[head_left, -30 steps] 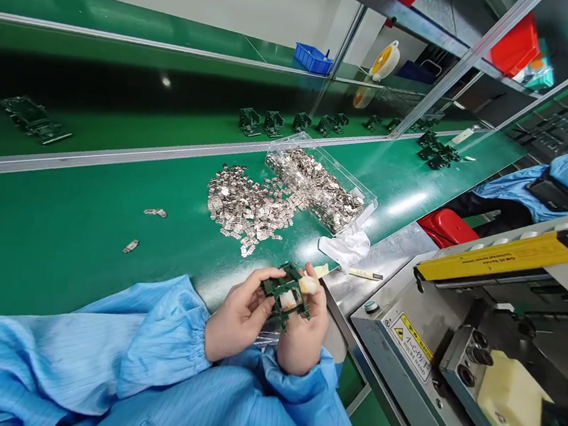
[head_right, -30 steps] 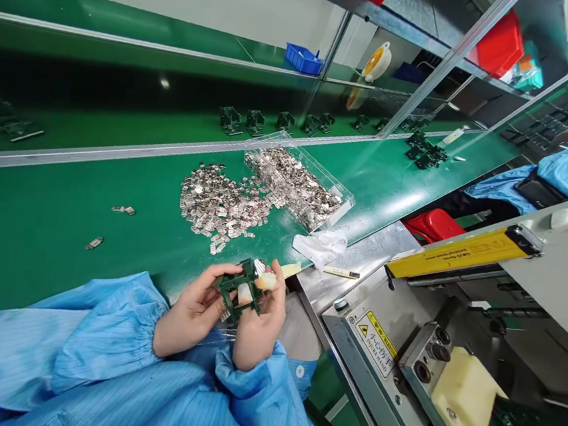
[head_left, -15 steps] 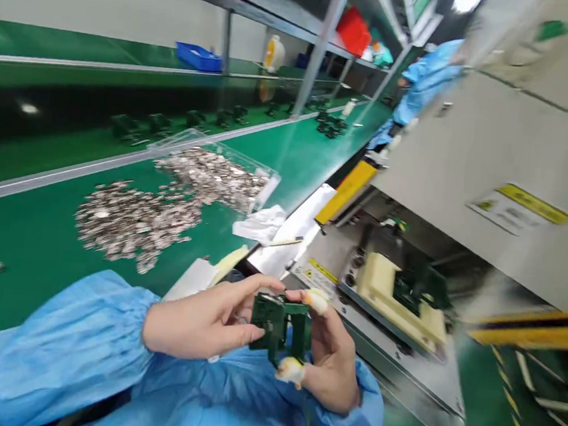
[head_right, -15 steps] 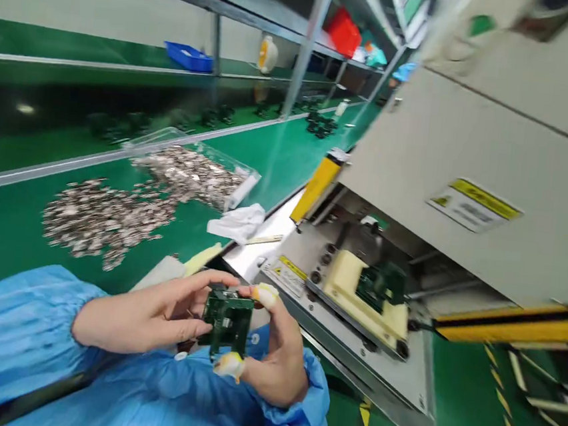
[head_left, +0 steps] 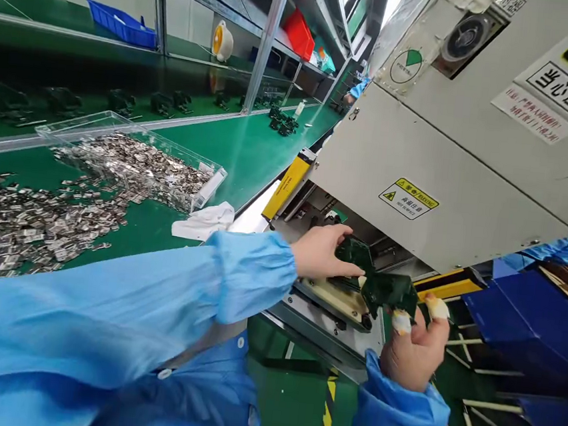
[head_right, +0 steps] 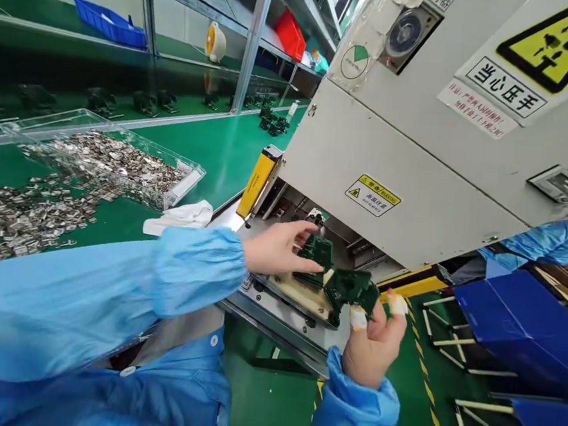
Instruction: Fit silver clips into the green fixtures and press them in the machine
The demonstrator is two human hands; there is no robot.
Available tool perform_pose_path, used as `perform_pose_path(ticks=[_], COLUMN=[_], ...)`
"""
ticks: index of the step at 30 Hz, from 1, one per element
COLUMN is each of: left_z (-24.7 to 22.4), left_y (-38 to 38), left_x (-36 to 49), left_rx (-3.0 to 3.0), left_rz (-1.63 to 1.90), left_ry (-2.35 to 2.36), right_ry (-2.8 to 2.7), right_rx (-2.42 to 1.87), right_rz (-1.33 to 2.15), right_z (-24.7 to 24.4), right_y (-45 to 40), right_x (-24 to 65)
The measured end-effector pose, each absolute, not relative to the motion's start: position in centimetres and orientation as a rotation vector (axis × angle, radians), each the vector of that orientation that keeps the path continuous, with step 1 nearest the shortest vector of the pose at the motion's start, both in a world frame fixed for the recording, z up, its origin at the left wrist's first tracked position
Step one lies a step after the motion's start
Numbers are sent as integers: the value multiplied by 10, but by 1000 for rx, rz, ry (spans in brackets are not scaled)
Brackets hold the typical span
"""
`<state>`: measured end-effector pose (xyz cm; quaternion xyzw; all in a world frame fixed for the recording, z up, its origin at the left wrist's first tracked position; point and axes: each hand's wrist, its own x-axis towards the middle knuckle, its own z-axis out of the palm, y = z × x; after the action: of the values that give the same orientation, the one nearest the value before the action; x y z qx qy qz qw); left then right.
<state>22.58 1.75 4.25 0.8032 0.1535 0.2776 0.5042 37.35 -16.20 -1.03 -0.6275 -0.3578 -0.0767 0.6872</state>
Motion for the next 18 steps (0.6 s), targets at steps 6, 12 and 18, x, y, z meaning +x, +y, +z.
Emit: perform_pose_path(ticks=[6, 12, 18], left_z=[2, -77, -91], left_y=[-9, -34, -14], left_x=[88, 47, 70], left_rx=[1617, 1486, 1653], left_rz=[698, 723, 660], left_ry=[595, 784, 714], right_ry=[-1335, -1428, -813], right_rx=[-1703, -1843, -2071], right_rz=[44, -186, -673], right_z=[-1, -18, -48], right_y=[-126, -122, -205], right_x=[397, 389, 386])
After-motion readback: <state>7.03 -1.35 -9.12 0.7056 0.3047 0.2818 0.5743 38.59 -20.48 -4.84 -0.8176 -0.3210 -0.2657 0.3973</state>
